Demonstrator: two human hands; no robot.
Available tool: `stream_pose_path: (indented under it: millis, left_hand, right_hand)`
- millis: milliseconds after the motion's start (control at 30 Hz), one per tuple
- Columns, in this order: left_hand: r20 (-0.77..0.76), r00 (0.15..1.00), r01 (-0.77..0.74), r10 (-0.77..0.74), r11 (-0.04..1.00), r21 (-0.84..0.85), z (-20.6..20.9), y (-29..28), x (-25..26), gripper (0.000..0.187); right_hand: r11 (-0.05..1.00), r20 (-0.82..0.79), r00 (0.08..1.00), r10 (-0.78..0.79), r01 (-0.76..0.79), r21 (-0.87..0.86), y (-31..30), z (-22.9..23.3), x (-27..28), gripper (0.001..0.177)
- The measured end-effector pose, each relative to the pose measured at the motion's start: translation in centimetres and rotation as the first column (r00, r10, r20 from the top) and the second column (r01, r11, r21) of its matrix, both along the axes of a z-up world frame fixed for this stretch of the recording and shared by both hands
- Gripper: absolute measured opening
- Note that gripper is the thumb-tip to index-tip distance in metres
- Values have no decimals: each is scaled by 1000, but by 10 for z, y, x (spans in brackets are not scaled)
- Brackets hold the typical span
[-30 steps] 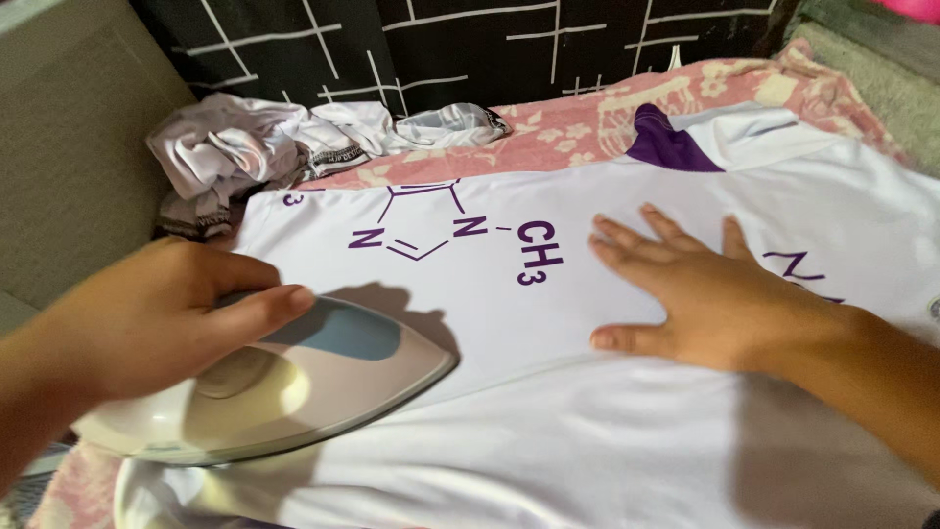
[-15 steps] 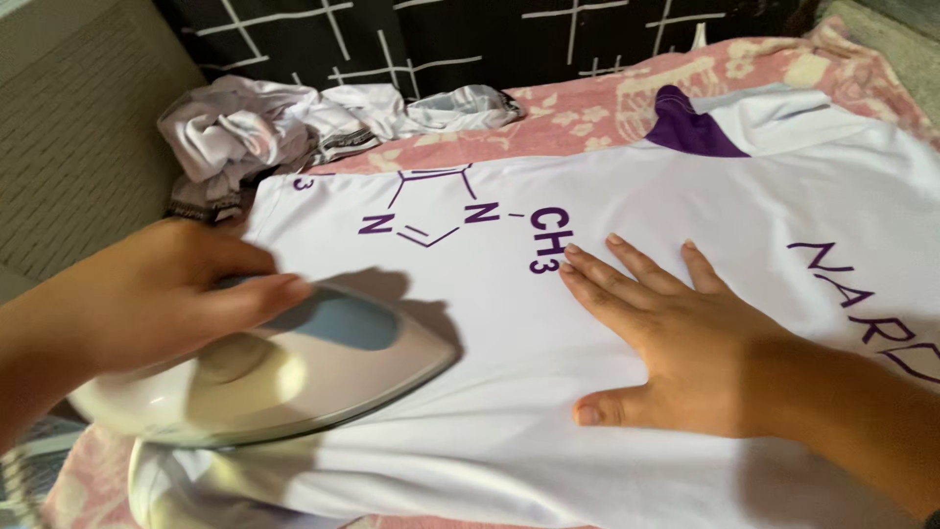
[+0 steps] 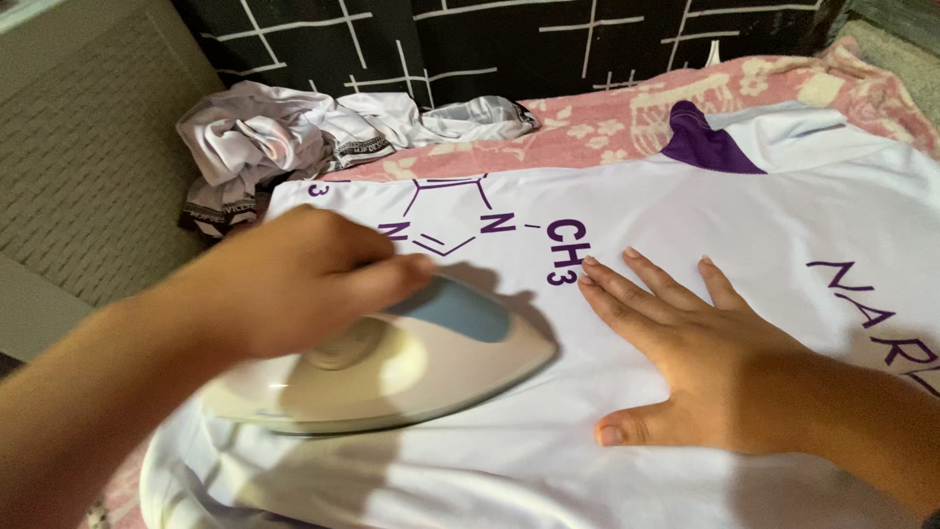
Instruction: The person irons a white sports jersey with purple accents laid on a bed. They use a steam iron to smooth the front and back of the jersey, adjusting the fabric and sleeves as needed.
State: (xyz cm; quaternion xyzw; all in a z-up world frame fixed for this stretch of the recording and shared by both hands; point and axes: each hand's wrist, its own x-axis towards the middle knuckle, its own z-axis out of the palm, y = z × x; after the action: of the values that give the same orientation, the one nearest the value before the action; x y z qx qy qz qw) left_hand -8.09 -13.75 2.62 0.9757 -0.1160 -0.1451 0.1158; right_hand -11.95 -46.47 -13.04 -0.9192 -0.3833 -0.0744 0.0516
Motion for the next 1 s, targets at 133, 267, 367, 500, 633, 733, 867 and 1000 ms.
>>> stream_pose_path:
  millis: [133, 267, 367, 500, 633, 733, 867, 1000]
  left_hand:
    - [65, 990, -126, 127, 992, -12, -3, 40, 10, 47]
    - [111, 974, -201, 196, 979, 31, -3, 46, 17, 45]
    - [97, 992, -77, 79, 997, -23, -3, 31, 10, 46]
    - [78, 997, -19, 10, 993, 112, 5, -16, -7, 51]
    - [-31, 997, -68, 77, 970, 233, 20, -26, -15, 61]
    - [32, 999, -24, 17, 968, 248, 16, -2, -10, 68]
    - [117, 959, -281, 257, 916, 287, 9, 36, 6, 68]
    - [296, 856, -507, 423, 797, 327, 2, 65, 25, 78]
  right_hand:
    - [1000, -20, 1000, 11, -11, 15, 0, 2, -2, 120]
    - [1000, -32, 999, -6, 6, 14, 1, 2, -2, 121]
    - [1000, -73, 997, -22, 22, 0, 1, 4, -2, 121]
    - [999, -102, 994, -46, 44, -19, 2, 4, 0, 123]
    - [999, -94, 995, -35, 33, -25, 0, 1, 1, 122]
    - [999, -100, 994, -42, 40, -19, 1, 2, 0, 122]
    - [999, -99, 994, -45, 43, -18, 1, 3, 0, 122]
    - [999, -96, 995, -36, 35, -12, 1, 2, -1, 122]
